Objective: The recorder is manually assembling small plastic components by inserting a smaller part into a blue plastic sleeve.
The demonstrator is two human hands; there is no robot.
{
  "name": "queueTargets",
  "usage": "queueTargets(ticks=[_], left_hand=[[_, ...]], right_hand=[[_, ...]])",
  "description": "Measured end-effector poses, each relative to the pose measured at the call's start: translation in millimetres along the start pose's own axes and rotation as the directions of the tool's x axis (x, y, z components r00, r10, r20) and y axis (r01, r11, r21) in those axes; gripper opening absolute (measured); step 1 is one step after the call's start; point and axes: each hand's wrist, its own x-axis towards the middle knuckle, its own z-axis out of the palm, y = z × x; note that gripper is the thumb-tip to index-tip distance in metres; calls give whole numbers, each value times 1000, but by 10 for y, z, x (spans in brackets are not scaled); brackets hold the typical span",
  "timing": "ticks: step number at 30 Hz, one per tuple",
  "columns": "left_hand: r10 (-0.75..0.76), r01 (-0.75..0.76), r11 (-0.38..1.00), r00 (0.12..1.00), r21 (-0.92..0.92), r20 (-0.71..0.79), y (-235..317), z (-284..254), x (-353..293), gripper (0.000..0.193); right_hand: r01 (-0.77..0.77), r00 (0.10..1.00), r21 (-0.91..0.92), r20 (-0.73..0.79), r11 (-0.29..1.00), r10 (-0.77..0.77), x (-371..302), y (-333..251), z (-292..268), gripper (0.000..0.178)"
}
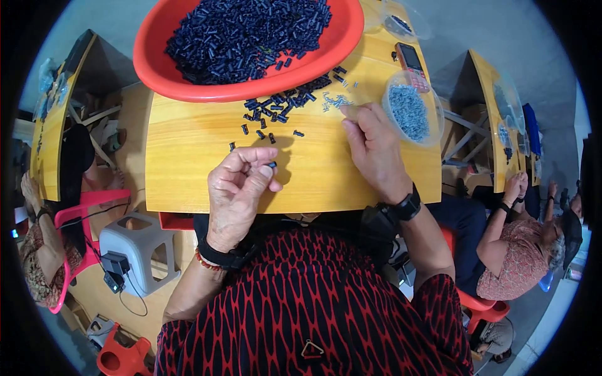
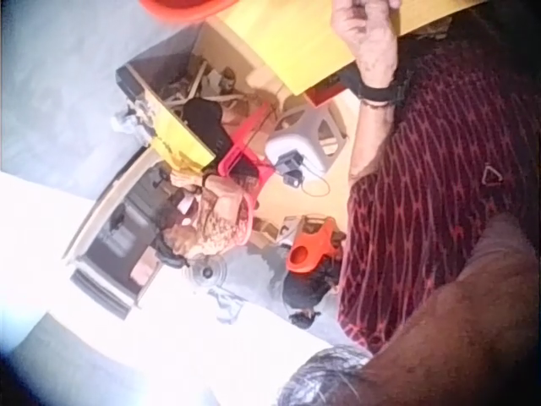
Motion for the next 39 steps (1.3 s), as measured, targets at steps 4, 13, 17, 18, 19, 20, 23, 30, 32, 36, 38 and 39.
queueTargets(ticks=[4,13,17,18,19,20,23,30,32,36,38,39], left_hand=[[-31,29,995,999,-91,-22,-55,-99,20,11],[-19,14,960,1000,-279,-15,-64,-148,62,12],[-10,9,952,1000,-304,1,-81,-170,72,13],[-12,12,953,1000,-304,0,-77,-166,76,13],[-5,2,953,1000,-304,-10,-70,-152,79,14],[3,-9,953,1000,-302,-21,-69,-141,84,14],[-11,5,964,1000,-266,-24,-108,-153,70,14],[13,-13,975,1000,-220,-2,-112,-138,62,12],[32,-33,978,999,-204,-8,-134,-145,64,11],[47,-45,975,999,-219,7,-169,-159,60,11],[55,-50,977,998,-207,15,-161,-154,57,11],[60,-54,979,998,-195,26,-152,-147,57,11]], right_hand=[[53,998,4,28,999,-53,74,53,82,17],[168,978,-109,141,980,-152,139,44,146,14],[165,981,-58,114,985,-158,73,-2,126,5],[140,983,-85,130,987,-128,65,-18,119,4],[138,983,-82,131,987,-127,59,-17,126,4],[134,986,-77,114,988,-125,53,-11,139,4],[16,992,98,123,995,-28,14,-84,151,4],[-211,958,686,286,697,9,4,-539,199,9],[-224,956,718,292,659,7,37,-629,270,10],[-127,969,728,237,673,-73,91,-620,342,13],[-123,967,696,245,708,-73,108,-642,317,13],[-119,965,661,252,741,-70,118,-658,299,13]])
